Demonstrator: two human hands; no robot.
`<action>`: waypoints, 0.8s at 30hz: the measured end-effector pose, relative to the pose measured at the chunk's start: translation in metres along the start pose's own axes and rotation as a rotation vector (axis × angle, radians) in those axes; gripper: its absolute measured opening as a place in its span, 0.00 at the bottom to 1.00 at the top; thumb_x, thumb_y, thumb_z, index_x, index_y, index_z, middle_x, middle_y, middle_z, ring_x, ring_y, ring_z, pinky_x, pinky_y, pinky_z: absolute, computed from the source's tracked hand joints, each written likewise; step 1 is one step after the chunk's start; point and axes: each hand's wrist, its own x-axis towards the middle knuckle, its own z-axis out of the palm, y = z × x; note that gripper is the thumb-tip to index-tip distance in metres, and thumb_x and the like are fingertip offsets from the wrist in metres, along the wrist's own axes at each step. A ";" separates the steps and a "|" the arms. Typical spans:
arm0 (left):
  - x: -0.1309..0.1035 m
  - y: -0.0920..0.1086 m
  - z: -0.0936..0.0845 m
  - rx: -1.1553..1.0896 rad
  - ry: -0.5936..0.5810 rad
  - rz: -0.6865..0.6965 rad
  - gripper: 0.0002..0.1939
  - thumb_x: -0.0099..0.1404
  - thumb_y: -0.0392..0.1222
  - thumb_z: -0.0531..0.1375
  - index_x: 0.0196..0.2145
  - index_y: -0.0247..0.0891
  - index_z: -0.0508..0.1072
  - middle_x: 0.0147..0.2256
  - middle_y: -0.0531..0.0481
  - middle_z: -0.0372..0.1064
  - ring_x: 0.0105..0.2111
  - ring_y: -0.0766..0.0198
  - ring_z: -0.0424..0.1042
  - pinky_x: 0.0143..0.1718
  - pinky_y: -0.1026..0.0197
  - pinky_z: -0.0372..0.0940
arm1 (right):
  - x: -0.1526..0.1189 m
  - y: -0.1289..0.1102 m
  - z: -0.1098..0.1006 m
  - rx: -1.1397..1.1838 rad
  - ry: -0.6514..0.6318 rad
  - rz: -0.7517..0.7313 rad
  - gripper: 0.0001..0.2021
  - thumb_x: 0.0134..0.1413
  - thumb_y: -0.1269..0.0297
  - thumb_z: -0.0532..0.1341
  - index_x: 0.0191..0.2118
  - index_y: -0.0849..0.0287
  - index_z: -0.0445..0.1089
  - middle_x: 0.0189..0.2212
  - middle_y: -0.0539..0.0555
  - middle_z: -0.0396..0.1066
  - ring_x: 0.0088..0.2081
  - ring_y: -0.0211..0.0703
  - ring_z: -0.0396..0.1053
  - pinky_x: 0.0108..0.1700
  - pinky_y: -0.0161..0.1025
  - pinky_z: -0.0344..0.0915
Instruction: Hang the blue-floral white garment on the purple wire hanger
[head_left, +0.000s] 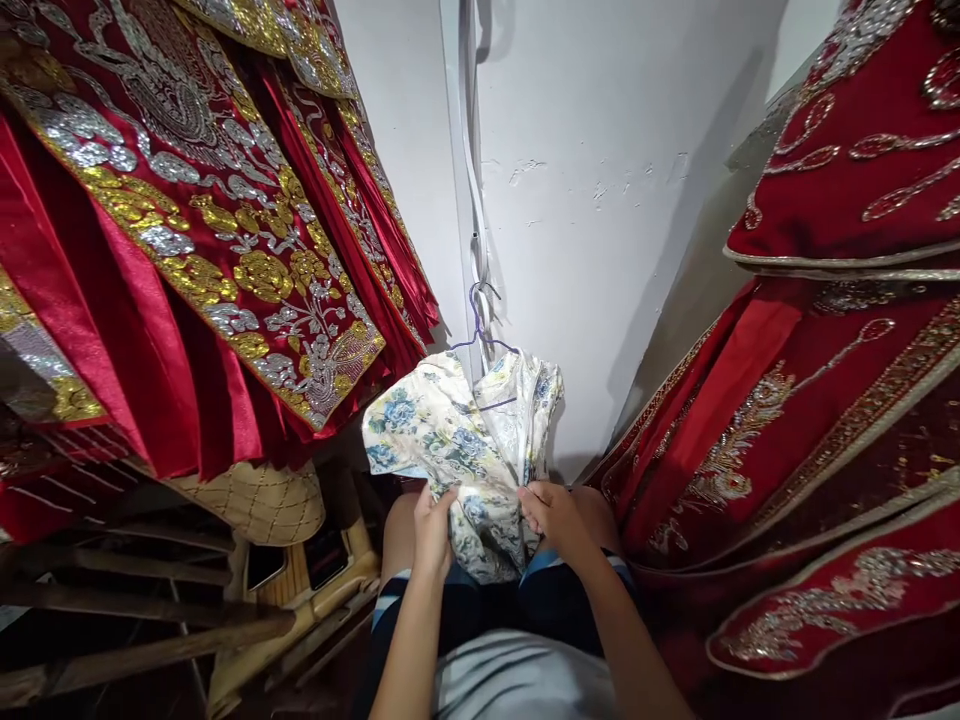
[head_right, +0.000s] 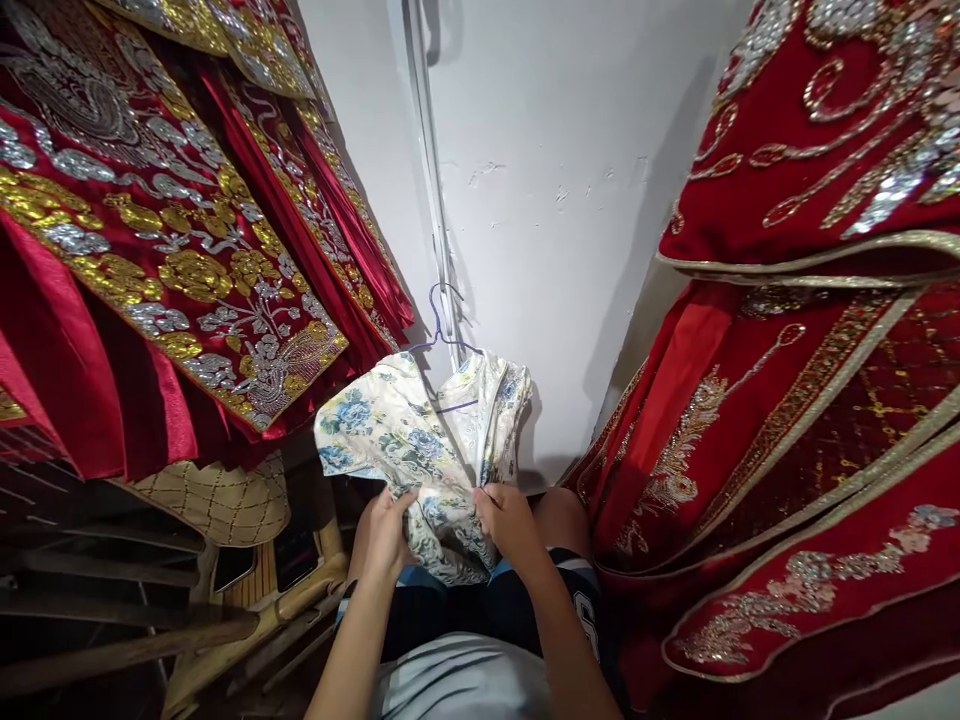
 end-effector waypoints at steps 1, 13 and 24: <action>0.000 -0.003 0.001 0.010 0.133 0.075 0.25 0.57 0.44 0.63 0.52 0.39 0.66 0.45 0.42 0.71 0.50 0.53 0.72 0.51 0.51 0.66 | 0.000 0.001 0.000 0.005 0.000 0.010 0.20 0.59 0.53 0.55 0.18 0.54 0.59 0.14 0.49 0.60 0.19 0.39 0.55 0.25 0.39 0.54; -0.044 -0.015 0.033 0.459 -0.343 0.499 0.07 0.65 0.38 0.53 0.27 0.39 0.65 0.26 0.53 0.62 0.29 0.62 0.64 0.33 0.62 0.58 | 0.008 -0.023 0.019 0.006 -0.140 0.031 0.13 0.54 0.63 0.56 0.22 0.58 0.71 0.12 0.49 0.65 0.17 0.37 0.58 0.22 0.35 0.51; -0.013 -0.030 0.028 0.717 -0.469 0.568 0.11 0.65 0.38 0.53 0.24 0.40 0.61 0.24 0.51 0.61 0.27 0.61 0.64 0.30 0.62 0.53 | 0.110 -0.150 -0.014 0.366 0.042 -0.114 0.12 0.52 0.60 0.62 0.25 0.64 0.72 0.13 0.47 0.65 0.14 0.29 0.53 0.17 0.29 0.48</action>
